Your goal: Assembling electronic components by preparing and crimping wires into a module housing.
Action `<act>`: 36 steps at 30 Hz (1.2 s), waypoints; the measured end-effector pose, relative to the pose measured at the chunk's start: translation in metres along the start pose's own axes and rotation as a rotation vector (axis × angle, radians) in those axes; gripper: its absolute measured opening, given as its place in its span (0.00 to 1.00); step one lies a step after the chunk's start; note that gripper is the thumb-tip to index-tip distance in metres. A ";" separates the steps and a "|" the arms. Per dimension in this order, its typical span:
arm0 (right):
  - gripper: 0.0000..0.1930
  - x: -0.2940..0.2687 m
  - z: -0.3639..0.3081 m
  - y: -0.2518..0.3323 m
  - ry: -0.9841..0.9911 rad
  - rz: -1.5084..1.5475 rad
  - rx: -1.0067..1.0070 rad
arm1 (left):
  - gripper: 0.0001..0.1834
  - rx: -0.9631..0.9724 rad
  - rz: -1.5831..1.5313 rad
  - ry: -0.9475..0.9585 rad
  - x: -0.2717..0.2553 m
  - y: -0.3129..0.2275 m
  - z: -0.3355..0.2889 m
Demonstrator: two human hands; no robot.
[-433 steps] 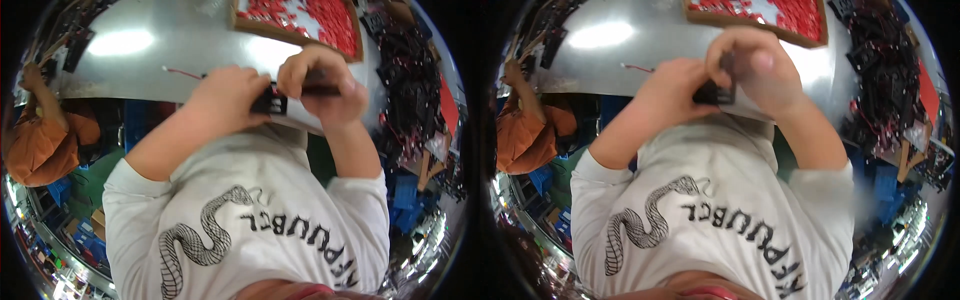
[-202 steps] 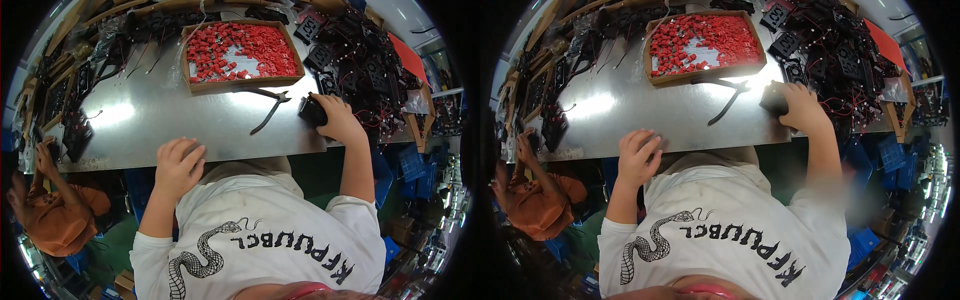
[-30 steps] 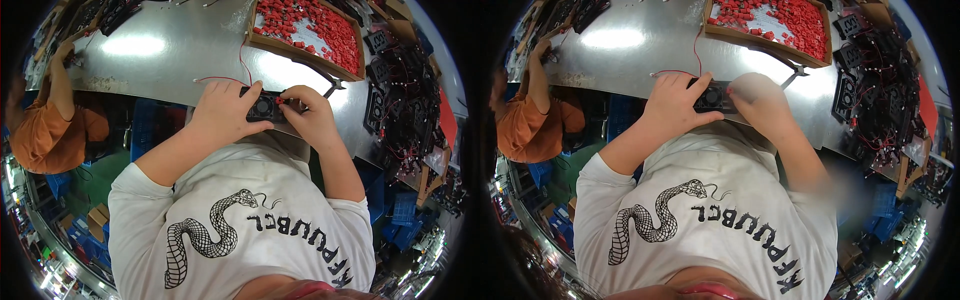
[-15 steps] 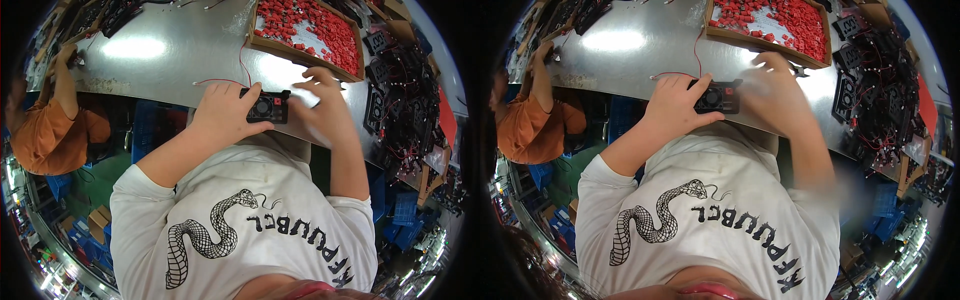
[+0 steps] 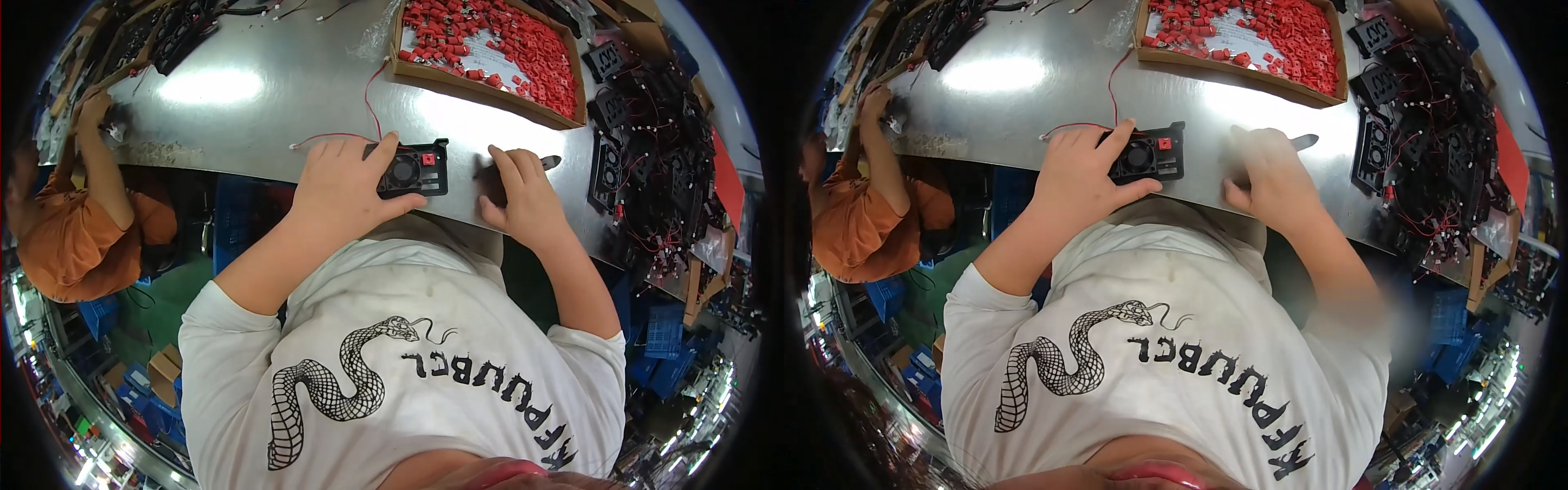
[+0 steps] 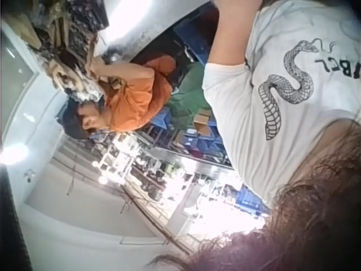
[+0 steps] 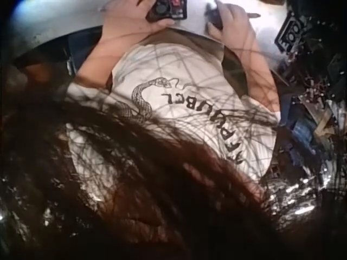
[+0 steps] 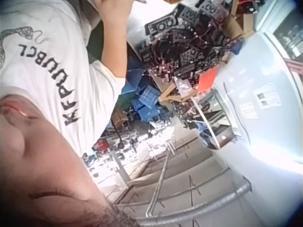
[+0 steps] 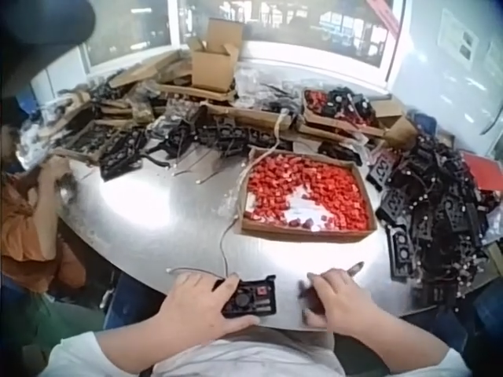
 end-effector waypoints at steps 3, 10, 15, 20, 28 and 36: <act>0.31 -0.031 0.005 -0.022 -0.124 0.307 -0.114 | 0.43 0.043 -0.050 0.023 0.003 -0.016 0.010; 0.40 -0.080 0.055 0.019 -0.033 1.591 -0.338 | 0.41 0.110 -0.083 0.044 0.016 -0.033 0.024; 0.39 -0.090 0.062 0.040 0.016 1.709 -0.460 | 0.41 0.117 -0.094 -0.020 0.010 -0.038 0.021; 0.35 -0.075 0.069 0.036 0.015 1.498 -0.269 | 0.41 0.087 -0.081 0.034 0.017 -0.037 0.027; 0.37 -0.069 0.060 0.024 0.005 1.604 -0.291 | 0.39 0.121 -0.109 0.019 0.020 -0.045 0.024; 0.38 -0.065 0.040 0.035 0.019 1.473 -0.231 | 0.39 0.120 -0.104 0.016 0.020 -0.053 0.015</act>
Point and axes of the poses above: each hand's wrist, its own z-axis towards the middle knuckle, its own x-axis out of the palm, y = z × x, the point moved 9 cm from there along z, towards the middle knuckle, and after that the axes turned 4 degrees about y, right-handed, at the moved point
